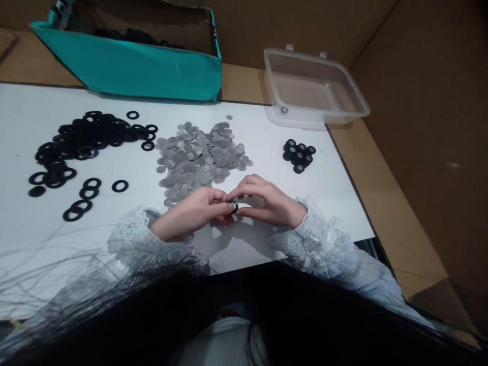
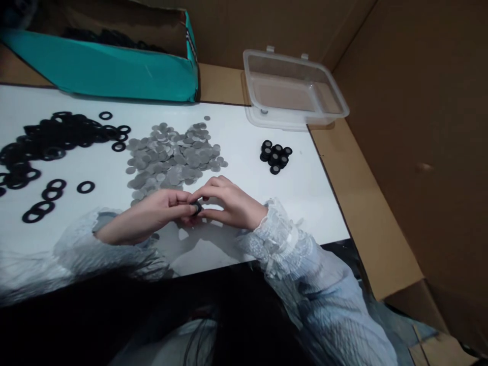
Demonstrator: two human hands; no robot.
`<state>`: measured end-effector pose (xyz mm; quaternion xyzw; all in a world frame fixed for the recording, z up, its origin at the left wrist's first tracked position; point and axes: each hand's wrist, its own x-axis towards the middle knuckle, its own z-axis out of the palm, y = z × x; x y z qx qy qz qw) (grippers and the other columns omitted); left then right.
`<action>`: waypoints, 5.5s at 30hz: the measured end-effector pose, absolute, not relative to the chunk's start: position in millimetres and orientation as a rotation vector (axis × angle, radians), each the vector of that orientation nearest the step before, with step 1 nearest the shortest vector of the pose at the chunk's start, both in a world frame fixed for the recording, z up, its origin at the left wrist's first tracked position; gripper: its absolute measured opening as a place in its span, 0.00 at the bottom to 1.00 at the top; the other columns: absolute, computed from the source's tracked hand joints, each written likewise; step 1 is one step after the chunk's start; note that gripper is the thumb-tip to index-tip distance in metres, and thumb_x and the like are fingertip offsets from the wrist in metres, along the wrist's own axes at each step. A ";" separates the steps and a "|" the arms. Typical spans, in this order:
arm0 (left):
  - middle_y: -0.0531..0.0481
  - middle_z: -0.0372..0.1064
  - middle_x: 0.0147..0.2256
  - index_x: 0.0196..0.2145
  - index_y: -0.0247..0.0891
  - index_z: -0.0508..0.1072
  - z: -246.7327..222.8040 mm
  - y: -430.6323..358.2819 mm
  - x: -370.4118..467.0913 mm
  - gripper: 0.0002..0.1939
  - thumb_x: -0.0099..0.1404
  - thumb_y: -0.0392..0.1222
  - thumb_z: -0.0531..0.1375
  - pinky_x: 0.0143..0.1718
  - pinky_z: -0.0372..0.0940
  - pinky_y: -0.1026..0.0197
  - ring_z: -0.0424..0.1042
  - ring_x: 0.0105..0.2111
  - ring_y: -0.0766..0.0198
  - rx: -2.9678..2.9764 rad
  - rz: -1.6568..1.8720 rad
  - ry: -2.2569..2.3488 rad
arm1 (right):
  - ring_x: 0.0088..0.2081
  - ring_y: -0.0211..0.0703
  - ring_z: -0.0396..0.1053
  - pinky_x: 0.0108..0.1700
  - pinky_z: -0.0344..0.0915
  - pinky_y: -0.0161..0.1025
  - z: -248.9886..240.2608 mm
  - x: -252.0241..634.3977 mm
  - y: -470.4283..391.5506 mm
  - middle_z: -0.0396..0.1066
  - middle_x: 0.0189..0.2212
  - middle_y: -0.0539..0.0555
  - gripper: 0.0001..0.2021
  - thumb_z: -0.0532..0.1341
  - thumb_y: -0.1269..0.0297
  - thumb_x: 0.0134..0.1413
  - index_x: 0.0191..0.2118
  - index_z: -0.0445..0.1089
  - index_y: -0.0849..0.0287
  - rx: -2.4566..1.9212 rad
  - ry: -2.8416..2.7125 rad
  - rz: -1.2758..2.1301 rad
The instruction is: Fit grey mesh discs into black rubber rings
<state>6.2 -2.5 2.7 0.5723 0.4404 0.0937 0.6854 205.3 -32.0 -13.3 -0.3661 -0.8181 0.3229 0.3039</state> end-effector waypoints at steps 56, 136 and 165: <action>0.54 0.53 0.19 0.21 0.41 0.59 -2.0 72.5 -126.4 0.14 0.53 0.53 0.54 0.40 0.49 0.54 0.64 0.49 0.46 1.680 0.764 2.269 | 0.32 0.46 0.66 0.37 0.65 0.44 -45.1 204.6 -51.1 0.72 0.27 0.56 0.05 0.56 0.70 0.59 0.32 0.67 0.59 -1.449 -1.815 -0.096; 0.55 0.64 0.21 0.35 0.37 0.70 7.5 4.7 -20.4 0.12 0.58 0.47 0.60 0.19 0.59 0.66 0.62 0.19 0.69 1.498 0.522 1.178 | 0.22 0.32 0.57 0.26 0.53 0.34 -35.6 150.7 -26.0 0.61 0.20 0.45 0.06 0.60 0.64 0.49 0.29 0.60 0.57 -1.292 -1.149 1.502; 0.56 0.66 0.17 0.30 0.38 0.72 -6.1 3.1 -20.1 0.11 0.54 0.46 0.66 0.15 0.56 0.69 0.63 0.16 0.70 1.274 0.389 1.105 | 0.21 0.31 0.53 0.24 0.51 0.34 -32.3 152.8 -32.7 0.59 0.19 0.44 0.14 0.66 0.53 0.45 0.27 0.66 0.58 -1.224 -1.255 1.520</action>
